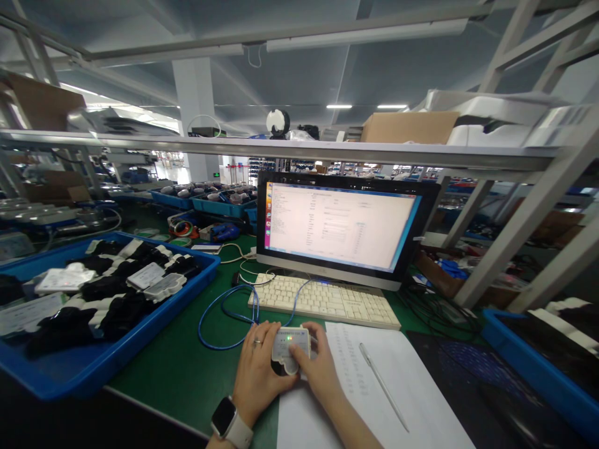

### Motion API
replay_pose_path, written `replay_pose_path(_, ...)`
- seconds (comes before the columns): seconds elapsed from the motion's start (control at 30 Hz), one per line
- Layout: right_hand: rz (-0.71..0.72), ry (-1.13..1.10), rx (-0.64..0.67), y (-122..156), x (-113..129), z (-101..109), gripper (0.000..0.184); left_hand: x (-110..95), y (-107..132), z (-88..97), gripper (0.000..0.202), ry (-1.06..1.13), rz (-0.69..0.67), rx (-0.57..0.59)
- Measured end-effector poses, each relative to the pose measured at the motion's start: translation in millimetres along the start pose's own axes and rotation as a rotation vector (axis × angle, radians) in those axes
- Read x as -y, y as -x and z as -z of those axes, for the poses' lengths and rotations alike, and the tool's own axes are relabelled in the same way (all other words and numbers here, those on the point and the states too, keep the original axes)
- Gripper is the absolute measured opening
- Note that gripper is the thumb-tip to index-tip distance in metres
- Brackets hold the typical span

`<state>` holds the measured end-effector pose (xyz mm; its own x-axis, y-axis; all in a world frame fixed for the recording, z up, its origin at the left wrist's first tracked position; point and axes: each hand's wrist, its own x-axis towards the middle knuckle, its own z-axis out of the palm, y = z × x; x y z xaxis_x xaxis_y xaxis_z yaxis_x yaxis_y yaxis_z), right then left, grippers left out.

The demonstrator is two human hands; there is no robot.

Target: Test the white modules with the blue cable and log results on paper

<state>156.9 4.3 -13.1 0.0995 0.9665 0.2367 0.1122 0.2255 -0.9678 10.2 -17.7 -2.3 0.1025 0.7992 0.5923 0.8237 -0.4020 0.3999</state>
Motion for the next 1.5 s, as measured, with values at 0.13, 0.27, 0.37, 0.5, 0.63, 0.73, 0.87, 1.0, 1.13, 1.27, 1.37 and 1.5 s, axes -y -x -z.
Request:
replay_pose_path(0.13,0.015,0.004,-0.012,-1,0,0,0.041,0,2,-2.3,0.070,0.047,0.019,0.004)
replay_pose_path(0.27,0.019,-0.072,-0.008,-2,1,2,0.035,9,1,6.8,0.065,0.252,0.053,-0.001)
replay_pose_path(0.37,0.020,-0.099,-0.002,-2,0,4,0.035,23,-6,24.7,0.047,0.375,0.276,-0.131)
replay_pose_path(0.5,0.019,-0.082,-0.007,-3,-1,5,0.038,38,-20,46.4,0.039,0.339,0.523,0.053)
replay_pose_path(0.63,0.016,-0.081,-0.011,-4,-3,4,0.039,42,-33,46.2,0.026,0.301,0.562,0.256)
replay_pose_path(0.73,0.026,-0.094,-0.012,-4,-5,3,0.037,43,-42,41.0,0.016,0.325,0.596,0.286)
replay_pose_path(0.87,0.024,-0.113,-0.006,-4,-7,3,0.034,41,-53,49.3,0.023,0.492,0.653,0.354)
replay_pose_path(1.0,0.005,-0.131,0.000,-5,-4,3,0.034,30,-58,66.4,0.046,0.695,0.657,0.390)
replay_pose_path(1.13,0.014,-0.138,-0.010,-5,0,3,0.034,14,-58,67.8,0.047,0.858,0.582,0.363)
replay_pose_path(1.27,0.032,-0.134,-0.011,-5,0,3,0.033,5,-57,52.9,0.040,0.911,0.396,0.258)
replay_pose_path(1.37,0.028,-0.123,-0.004,-5,0,4,0.035,0,-55,42.7,0.034,0.839,0.301,0.224)
replay_pose_path(1.5,0.023,-0.120,0.001,-5,1,4,0.035,-3,-52,37.6,0.030,0.717,0.249,0.213)
